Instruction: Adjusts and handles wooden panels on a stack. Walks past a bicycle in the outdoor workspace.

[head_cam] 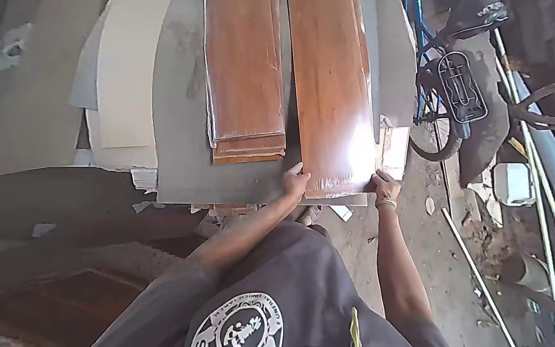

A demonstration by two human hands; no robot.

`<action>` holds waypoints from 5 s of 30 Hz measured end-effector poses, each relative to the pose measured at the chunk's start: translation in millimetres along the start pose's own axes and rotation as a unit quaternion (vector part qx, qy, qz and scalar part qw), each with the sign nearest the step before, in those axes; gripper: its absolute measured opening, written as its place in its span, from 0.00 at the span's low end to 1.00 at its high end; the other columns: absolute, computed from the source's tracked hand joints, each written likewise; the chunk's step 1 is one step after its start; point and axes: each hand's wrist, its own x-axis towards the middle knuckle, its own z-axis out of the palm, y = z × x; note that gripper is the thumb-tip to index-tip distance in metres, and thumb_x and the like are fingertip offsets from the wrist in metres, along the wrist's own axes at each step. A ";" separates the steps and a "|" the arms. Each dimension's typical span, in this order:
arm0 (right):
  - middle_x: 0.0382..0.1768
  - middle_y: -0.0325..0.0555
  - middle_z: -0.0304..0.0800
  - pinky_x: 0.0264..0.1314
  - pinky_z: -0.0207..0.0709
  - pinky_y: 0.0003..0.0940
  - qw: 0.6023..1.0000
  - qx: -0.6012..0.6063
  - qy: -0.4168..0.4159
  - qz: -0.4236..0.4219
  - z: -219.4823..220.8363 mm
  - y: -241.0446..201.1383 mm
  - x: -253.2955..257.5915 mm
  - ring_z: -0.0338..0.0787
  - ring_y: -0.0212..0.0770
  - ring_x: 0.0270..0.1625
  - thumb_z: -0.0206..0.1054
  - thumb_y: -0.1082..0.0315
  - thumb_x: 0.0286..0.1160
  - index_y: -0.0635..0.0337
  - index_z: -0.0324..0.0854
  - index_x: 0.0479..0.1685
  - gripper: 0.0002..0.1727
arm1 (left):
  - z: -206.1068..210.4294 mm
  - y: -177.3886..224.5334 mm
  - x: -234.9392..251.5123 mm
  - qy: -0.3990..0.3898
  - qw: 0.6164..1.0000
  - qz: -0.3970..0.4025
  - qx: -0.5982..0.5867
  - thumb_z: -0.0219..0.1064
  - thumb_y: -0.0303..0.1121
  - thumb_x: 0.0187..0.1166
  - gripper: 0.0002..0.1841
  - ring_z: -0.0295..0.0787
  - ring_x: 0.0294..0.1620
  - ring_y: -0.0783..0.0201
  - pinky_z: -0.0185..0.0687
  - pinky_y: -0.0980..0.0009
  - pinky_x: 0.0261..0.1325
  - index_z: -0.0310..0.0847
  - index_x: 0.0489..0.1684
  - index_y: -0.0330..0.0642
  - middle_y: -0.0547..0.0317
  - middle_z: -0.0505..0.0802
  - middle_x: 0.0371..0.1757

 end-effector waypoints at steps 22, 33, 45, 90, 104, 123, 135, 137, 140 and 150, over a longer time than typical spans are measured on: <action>0.54 0.58 0.96 0.65 0.85 0.48 0.993 0.107 0.046 -0.020 -19.9 -24.5 -21.6 0.94 0.47 0.57 0.73 0.76 0.70 0.67 0.91 0.57 0.15 | 0.0 132.5 150.6 0.051 0.993 0.062 -0.087 0.76 0.28 0.74 0.28 0.80 0.77 0.48 0.76 0.48 0.77 0.79 0.75 0.34 0.39 0.84 0.75; 0.51 0.58 0.96 0.60 0.87 0.41 0.991 0.122 0.057 -0.001 -33.9 -53.0 -32.5 0.95 0.42 0.51 0.72 0.77 0.70 0.71 0.90 0.57 0.16 | 6.6 207.7 234.7 0.104 0.987 0.124 -0.010 0.78 0.29 0.70 0.18 0.90 0.62 0.54 0.83 0.50 0.69 0.90 0.59 0.39 0.47 0.94 0.58; 0.53 0.58 0.96 0.66 0.86 0.40 0.990 0.131 0.057 -0.013 -18.2 -34.8 -31.4 0.95 0.42 0.56 0.71 0.78 0.69 0.71 0.90 0.56 0.16 | 7.3 205.5 243.5 0.121 0.977 0.137 0.108 0.74 0.38 0.76 0.23 0.86 0.72 0.57 0.77 0.51 0.78 0.86 0.71 0.45 0.53 0.92 0.67; 0.57 0.50 0.96 0.73 0.82 0.42 0.999 0.017 0.036 0.019 -3.8 4.0 -14.0 0.93 0.39 0.63 0.73 0.72 0.73 0.62 0.93 0.56 0.14 | -9.5 5.0 40.9 -0.065 0.987 -0.060 0.131 0.68 0.29 0.81 0.18 0.94 0.45 0.50 0.93 0.49 0.48 0.83 0.68 0.35 0.40 0.93 0.54; 0.67 0.51 0.90 0.82 0.73 0.49 0.985 -0.164 -0.028 -0.036 -1.4 -4.2 -24.6 0.85 0.48 0.74 0.65 0.59 0.80 0.52 0.88 0.69 0.21 | 0.2 -13.3 1.1 -0.058 0.941 -0.029 0.334 0.71 0.35 0.73 0.09 0.93 0.42 0.53 0.88 0.47 0.49 0.90 0.44 0.40 0.49 0.94 0.41; 0.66 0.47 0.91 0.81 0.74 0.47 0.996 -0.057 -0.063 0.019 -17.3 -1.1 -9.9 0.86 0.44 0.73 0.67 0.68 0.77 0.51 0.90 0.66 0.19 | 12.3 -12.9 -29.5 0.006 0.990 -0.035 0.139 0.72 0.23 0.74 0.21 0.88 0.65 0.50 0.83 0.48 0.67 0.84 0.68 0.35 0.42 0.90 0.65; 0.62 0.48 0.94 0.77 0.76 0.58 0.985 -0.121 -0.113 -0.041 -31.7 0.9 -2.2 0.88 0.49 0.70 0.64 0.66 0.80 0.49 0.92 0.62 0.17 | 7.6 -8.3 -33.3 -0.001 0.998 -0.047 0.052 0.69 0.23 0.77 0.22 0.87 0.67 0.49 0.85 0.49 0.66 0.80 0.71 0.31 0.38 0.87 0.70; 0.60 0.50 0.94 0.73 0.79 0.62 0.985 -0.120 -0.115 -0.036 -29.7 5.2 -3.9 0.90 0.52 0.67 0.64 0.64 0.81 0.49 0.92 0.61 0.16 | 4.4 -8.7 -35.0 -0.001 0.997 -0.042 0.069 0.70 0.23 0.76 0.19 0.89 0.61 0.51 0.86 0.52 0.63 0.84 0.66 0.32 0.40 0.90 0.64; 0.60 0.53 0.94 0.71 0.78 0.65 0.987 -0.108 -0.108 -0.040 -25.8 7.6 -7.8 0.90 0.55 0.66 0.64 0.65 0.81 0.51 0.91 0.62 0.16 | 0.2 -14.6 -31.7 -0.037 0.993 -0.021 0.113 0.68 0.23 0.75 0.26 0.89 0.65 0.52 0.88 0.53 0.63 0.78 0.76 0.36 0.43 0.88 0.70; 0.56 0.53 0.96 0.69 0.76 0.70 0.979 -0.184 -0.082 -0.044 -25.0 -6.5 -5.0 0.91 0.59 0.65 0.63 0.65 0.79 0.47 0.95 0.55 0.15 | -10.0 -17.1 -23.7 -0.054 0.995 -0.053 0.064 0.65 0.22 0.79 0.24 0.90 0.63 0.51 0.91 0.54 0.59 0.78 0.76 0.34 0.40 0.86 0.71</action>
